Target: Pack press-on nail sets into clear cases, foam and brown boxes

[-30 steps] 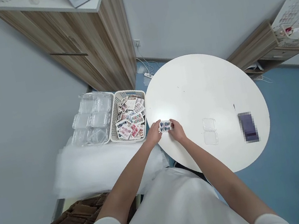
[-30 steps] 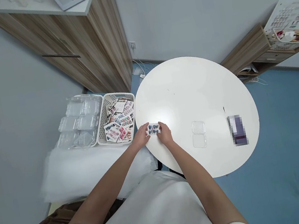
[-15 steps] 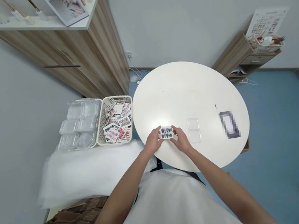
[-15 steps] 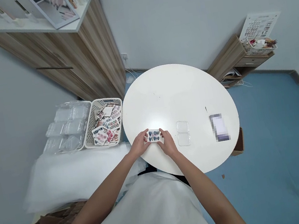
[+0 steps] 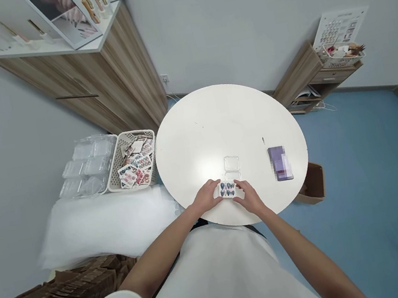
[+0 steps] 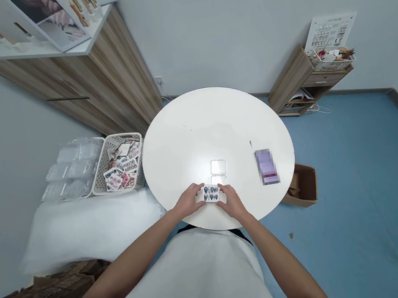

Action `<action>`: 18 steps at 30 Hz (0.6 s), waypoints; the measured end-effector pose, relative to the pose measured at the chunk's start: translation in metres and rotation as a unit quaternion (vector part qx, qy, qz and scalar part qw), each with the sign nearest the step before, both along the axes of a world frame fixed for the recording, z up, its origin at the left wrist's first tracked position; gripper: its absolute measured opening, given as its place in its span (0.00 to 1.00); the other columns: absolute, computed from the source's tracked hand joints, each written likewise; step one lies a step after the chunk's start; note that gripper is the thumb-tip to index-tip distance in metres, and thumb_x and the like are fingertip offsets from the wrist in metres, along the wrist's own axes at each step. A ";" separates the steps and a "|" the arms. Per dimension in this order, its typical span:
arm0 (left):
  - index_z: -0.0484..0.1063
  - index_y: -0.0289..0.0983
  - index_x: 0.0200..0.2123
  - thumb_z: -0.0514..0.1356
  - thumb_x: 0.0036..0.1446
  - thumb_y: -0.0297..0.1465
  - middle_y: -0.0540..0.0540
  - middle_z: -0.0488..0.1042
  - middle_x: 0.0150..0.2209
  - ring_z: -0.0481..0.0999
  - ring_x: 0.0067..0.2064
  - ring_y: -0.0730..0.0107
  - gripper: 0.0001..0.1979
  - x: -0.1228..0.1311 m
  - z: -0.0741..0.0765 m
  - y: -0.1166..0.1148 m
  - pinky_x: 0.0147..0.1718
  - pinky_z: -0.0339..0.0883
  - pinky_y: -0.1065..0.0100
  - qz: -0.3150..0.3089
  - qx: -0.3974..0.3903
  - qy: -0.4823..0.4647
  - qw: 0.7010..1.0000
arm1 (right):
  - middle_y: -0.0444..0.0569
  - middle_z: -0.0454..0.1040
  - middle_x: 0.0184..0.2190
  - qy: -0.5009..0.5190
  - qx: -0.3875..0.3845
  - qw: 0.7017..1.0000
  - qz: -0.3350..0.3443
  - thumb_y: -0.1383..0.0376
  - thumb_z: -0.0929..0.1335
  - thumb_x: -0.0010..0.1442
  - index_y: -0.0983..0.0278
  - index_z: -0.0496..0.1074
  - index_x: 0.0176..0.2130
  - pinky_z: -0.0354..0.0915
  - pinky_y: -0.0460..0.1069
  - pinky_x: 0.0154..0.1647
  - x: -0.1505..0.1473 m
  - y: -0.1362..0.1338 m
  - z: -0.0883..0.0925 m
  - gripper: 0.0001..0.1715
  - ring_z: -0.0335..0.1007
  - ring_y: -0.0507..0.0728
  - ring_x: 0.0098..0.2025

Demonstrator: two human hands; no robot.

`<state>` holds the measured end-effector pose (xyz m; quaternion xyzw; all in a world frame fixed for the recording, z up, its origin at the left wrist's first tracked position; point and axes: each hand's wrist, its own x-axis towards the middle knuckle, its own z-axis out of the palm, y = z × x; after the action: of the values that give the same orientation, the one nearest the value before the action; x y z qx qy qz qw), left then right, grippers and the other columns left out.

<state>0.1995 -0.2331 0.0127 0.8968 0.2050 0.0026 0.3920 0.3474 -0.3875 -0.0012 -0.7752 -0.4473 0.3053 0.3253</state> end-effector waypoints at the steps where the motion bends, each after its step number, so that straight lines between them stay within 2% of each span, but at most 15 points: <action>1: 0.55 0.40 0.53 0.59 0.47 0.35 0.44 0.63 0.44 0.67 0.41 0.65 0.29 0.005 0.000 -0.003 0.38 0.64 0.64 -0.005 0.013 0.007 1.000 | 0.49 0.62 0.44 -0.005 -0.004 1.000 0.000 0.62 0.67 0.49 0.56 0.53 0.56 0.60 0.57 0.49 0.005 -0.004 -0.001 0.36 0.60 0.58 0.48; 5: 0.58 0.40 0.51 0.61 0.44 0.36 0.42 0.62 0.46 0.64 0.46 0.59 0.30 0.026 -0.003 -0.009 0.42 0.61 0.60 -0.015 0.063 0.044 0.997 | 0.51 0.60 0.49 -0.024 -0.031 0.999 0.004 0.61 0.68 0.47 0.57 0.55 0.54 0.56 0.58 0.52 0.024 -0.008 -0.005 0.35 0.54 0.61 0.53; 9: 0.60 0.42 0.49 0.63 0.42 0.36 0.42 0.61 0.47 0.62 0.48 0.56 0.29 0.043 -0.007 -0.010 0.43 0.60 0.58 0.003 0.092 0.078 0.993 | 0.51 0.58 0.50 -0.031 -0.055 0.998 0.013 0.62 0.68 0.46 0.58 0.56 0.53 0.56 0.58 0.52 0.040 -0.003 -0.012 0.35 0.52 0.62 0.54; 18: 0.60 0.43 0.49 0.63 0.42 0.34 0.43 0.62 0.46 0.63 0.46 0.56 0.28 0.059 -0.023 -0.007 0.41 0.59 0.59 0.036 0.065 0.107 0.991 | 0.52 0.61 0.49 -0.061 -0.079 0.994 0.049 0.62 0.68 0.47 0.59 0.56 0.53 0.57 0.57 0.48 0.058 0.010 -0.029 0.35 0.55 0.62 0.52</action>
<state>0.2588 -0.2399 -0.0104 0.9075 0.2773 -0.0660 0.3084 0.4056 -0.3773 -0.0302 -0.7929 -0.4779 0.3077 0.2195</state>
